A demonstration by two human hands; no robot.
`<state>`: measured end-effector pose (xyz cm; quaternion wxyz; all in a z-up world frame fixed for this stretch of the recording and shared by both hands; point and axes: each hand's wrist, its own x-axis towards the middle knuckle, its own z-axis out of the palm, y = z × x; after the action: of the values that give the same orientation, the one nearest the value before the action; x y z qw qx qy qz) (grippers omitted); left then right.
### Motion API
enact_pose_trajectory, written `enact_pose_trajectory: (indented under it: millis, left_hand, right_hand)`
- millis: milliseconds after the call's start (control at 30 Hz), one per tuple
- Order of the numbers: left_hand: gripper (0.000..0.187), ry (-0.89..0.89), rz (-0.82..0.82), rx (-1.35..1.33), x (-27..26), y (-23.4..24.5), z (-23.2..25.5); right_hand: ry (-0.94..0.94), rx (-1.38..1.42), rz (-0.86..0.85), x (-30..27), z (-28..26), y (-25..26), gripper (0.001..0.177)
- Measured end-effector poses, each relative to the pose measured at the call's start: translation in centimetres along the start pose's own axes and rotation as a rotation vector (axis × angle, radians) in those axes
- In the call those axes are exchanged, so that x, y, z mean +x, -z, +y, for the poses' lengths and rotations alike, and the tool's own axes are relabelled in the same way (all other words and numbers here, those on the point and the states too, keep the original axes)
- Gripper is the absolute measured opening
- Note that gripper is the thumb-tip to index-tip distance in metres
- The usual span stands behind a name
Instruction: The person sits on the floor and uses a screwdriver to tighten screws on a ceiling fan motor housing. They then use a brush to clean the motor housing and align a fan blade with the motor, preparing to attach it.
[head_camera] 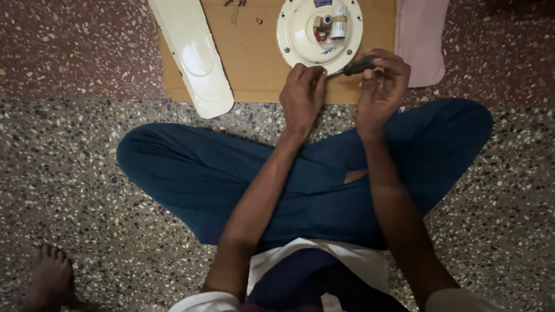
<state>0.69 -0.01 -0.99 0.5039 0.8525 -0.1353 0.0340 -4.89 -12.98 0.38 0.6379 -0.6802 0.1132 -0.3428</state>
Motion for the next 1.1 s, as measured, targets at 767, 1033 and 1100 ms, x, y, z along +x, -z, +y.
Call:
enact_pose_trajectory:
  millis: [767,1033,1100]
  left_hand:
    - [0.015,0.125,0.103,-0.285,0.4,0.4,-0.5]
    - [0.010,0.191,0.190,-0.408,0.9,0.6,-2.8]
    - [0.010,0.268,0.182,-0.522,1.1,0.6,-3.8]
  right_hand:
    - [0.051,-0.030,-0.051,-0.1,0.2,0.2,0.020]
    - [0.020,-0.007,-0.075,-0.2,0.3,0.1,0.021]
    - [0.021,-0.010,-0.083,-0.2,0.3,0.0,0.021]
